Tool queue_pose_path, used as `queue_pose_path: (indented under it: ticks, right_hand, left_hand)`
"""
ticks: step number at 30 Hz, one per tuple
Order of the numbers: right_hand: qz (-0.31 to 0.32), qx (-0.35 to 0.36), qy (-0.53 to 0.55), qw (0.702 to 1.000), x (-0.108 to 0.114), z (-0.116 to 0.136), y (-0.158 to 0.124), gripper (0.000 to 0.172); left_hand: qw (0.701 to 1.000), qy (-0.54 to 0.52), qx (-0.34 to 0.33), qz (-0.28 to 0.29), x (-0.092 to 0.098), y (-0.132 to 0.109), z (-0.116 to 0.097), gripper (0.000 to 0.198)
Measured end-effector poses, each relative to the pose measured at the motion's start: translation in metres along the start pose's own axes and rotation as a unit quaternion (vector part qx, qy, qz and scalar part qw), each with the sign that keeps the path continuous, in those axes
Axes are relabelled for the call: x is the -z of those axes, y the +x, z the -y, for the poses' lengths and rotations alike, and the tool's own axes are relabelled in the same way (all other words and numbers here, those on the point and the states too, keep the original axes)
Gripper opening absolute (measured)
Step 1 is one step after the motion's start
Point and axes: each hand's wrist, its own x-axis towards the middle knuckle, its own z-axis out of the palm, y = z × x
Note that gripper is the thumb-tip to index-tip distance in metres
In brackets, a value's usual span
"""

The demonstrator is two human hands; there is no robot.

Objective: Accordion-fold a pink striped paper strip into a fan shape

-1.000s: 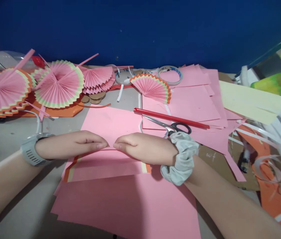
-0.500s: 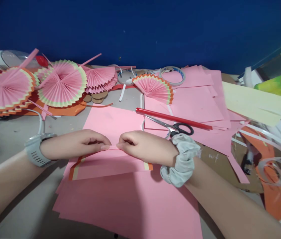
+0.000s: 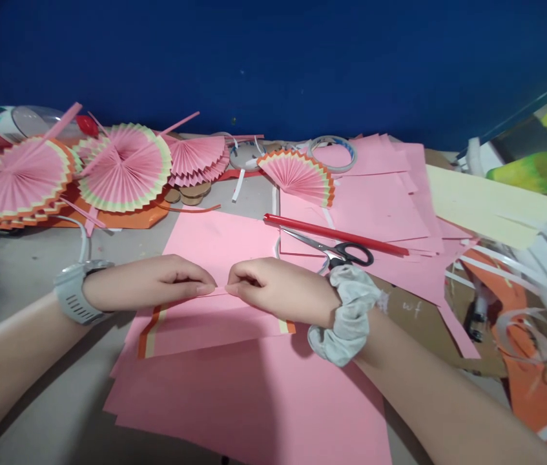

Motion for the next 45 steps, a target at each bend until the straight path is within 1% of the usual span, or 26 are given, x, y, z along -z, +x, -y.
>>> queue_pose_path:
  ticks: [5, 10, 21, 30, 34, 36, 39, 45]
  right_hand:
    - [0.001, -0.002, 0.01, 1.0, -0.0004, -0.0003, 0.0001, 0.029]
    - [-0.015, 0.002, 0.01, 1.0, -0.002, -0.0013, 0.0007, 0.029]
    - [-0.025, 0.002, 0.014, 1.0, -0.0052, -0.0066, 0.0018, 0.026]
    - [-0.032, 0.01, 0.008, 0.999, -0.005, -0.0044, 0.0019, 0.023]
    - [-0.036, 0.02, 0.0, 0.999, -0.0069, -0.0016, 0.0037, 0.02]
    - [-0.038, 0.021, -0.008, 0.999, -0.0083, -0.0003, 0.0044, 0.021]
    - [-0.039, 0.009, -0.012, 0.999, -0.0092, 0.0013, 0.0048, 0.024]
    - [-0.026, -0.032, 0.001, 0.999, -0.0022, 0.0017, 0.0028, 0.028]
  left_hand:
    - [1.0, 0.003, 0.006, -0.011, -0.0012, 0.0003, -0.0001, 0.028]
    - [0.999, 0.017, 0.017, -0.023, -0.0041, 0.0006, -0.0002, 0.027]
    - [0.999, 0.025, 0.018, -0.018, -0.0038, 0.0015, 0.0009, 0.021]
    - [0.999, 0.03, 0.02, -0.016, -0.0051, 0.001, 0.0007, 0.023]
    - [0.999, 0.028, 0.028, -0.029, -0.006, 0.0022, -0.0011, 0.031]
    - [0.999, 0.03, 0.023, -0.036, -0.0066, 0.0026, -0.0011, 0.03]
    - [0.998, 0.04, 0.013, -0.043, -0.0075, 0.002, -0.0005, 0.027]
    - [0.998, 0.047, 0.013, -0.03, -0.0068, 0.0004, -0.0007, 0.026]
